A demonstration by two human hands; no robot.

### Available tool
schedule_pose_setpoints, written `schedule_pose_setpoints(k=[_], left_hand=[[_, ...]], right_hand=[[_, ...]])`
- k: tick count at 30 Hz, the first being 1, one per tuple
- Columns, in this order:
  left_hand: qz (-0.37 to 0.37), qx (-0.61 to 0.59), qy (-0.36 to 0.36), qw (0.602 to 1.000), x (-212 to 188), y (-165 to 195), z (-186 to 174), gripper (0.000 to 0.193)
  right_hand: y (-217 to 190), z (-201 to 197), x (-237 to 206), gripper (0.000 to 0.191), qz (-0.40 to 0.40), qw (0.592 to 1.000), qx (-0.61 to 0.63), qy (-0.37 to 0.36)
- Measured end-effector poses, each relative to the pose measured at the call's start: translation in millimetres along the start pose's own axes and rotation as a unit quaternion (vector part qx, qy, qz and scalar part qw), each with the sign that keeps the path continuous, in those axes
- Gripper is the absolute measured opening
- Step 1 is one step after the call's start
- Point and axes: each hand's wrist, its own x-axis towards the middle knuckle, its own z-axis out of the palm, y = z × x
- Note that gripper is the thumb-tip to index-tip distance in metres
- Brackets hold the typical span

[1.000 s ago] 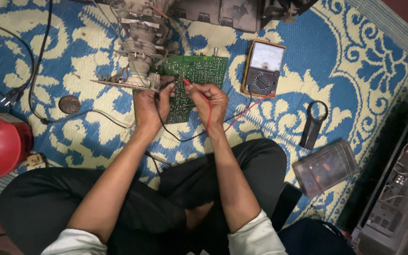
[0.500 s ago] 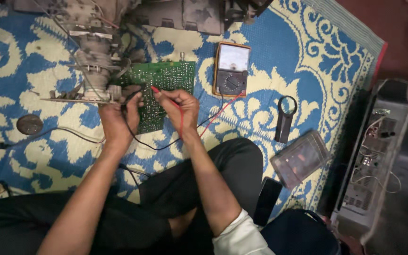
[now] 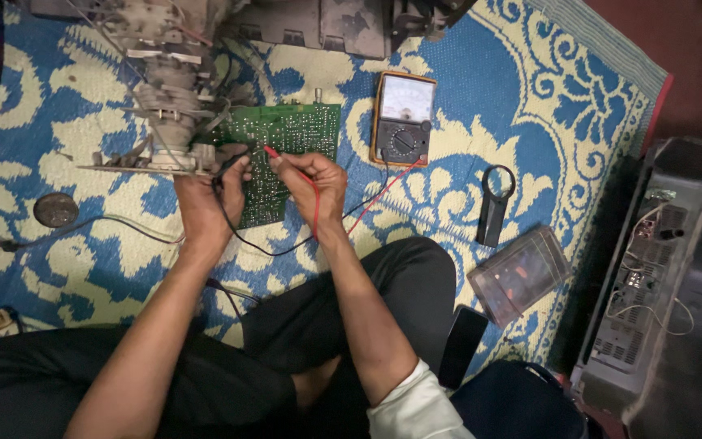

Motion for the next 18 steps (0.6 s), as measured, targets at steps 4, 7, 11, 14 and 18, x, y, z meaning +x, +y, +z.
schedule_pose_setpoints(k=[4, 7, 11, 14, 18], left_hand=[[-0.003, 0.004, 0.005, 1.000, -1, -7, -1, 0.011], [-0.011, 0.022, 0.013, 1.000, 1, -10, -2, 0.011], [-0.032, 0.057, -0.004, 0.998, 2, -10, -2, 0.014], [0.007, -0.004, 0.002, 1.000, 1, -5, -3, 0.015], [0.008, 0.053, -0.003, 0.999, 1, 5, -5, 0.015]], right_hand=[[4, 1, 0, 0.004, -0.001, 1.000, -0.007, 0.011], [6, 2, 0, 0.004, 0.001, 1.000, -0.013, 0.008], [5, 1, 0, 0.004, 0.002, 1.000, -0.016, 0.005], [3, 2, 1, 0.004, -0.002, 1.000, -0.003, 0.004], [1, 4, 1, 0.004, 0.005, 1.000, 0.001, 0.010]])
